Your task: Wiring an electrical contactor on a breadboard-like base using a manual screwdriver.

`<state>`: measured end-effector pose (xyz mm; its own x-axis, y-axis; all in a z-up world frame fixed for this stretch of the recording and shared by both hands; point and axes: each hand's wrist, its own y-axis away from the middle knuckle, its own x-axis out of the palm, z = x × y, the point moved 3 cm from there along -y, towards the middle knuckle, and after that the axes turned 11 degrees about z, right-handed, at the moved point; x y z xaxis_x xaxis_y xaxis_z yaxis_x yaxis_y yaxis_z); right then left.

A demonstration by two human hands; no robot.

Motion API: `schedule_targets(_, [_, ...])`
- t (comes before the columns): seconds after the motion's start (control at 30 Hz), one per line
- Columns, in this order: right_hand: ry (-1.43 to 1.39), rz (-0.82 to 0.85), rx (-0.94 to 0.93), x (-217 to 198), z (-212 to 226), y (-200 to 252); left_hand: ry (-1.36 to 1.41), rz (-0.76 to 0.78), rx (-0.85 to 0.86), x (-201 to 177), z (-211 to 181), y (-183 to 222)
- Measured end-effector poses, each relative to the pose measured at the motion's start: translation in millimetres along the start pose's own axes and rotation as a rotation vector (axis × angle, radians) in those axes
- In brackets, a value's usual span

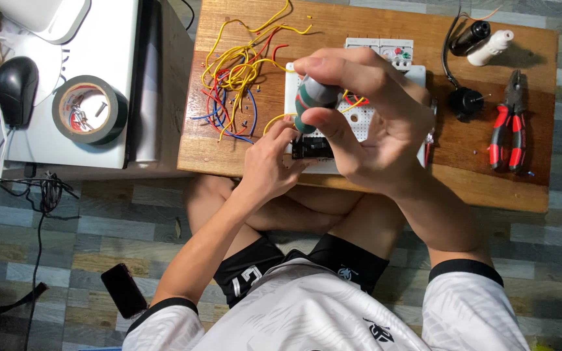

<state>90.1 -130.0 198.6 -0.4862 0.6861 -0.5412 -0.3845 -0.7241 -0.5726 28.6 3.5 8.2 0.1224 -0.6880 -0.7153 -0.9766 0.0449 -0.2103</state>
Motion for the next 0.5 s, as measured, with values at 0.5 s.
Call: schedule_targets(0.5, [-0.385,-0.089,0.028,-27,-37,11,-0.039,-0.149,0.091,-17,-14,13])
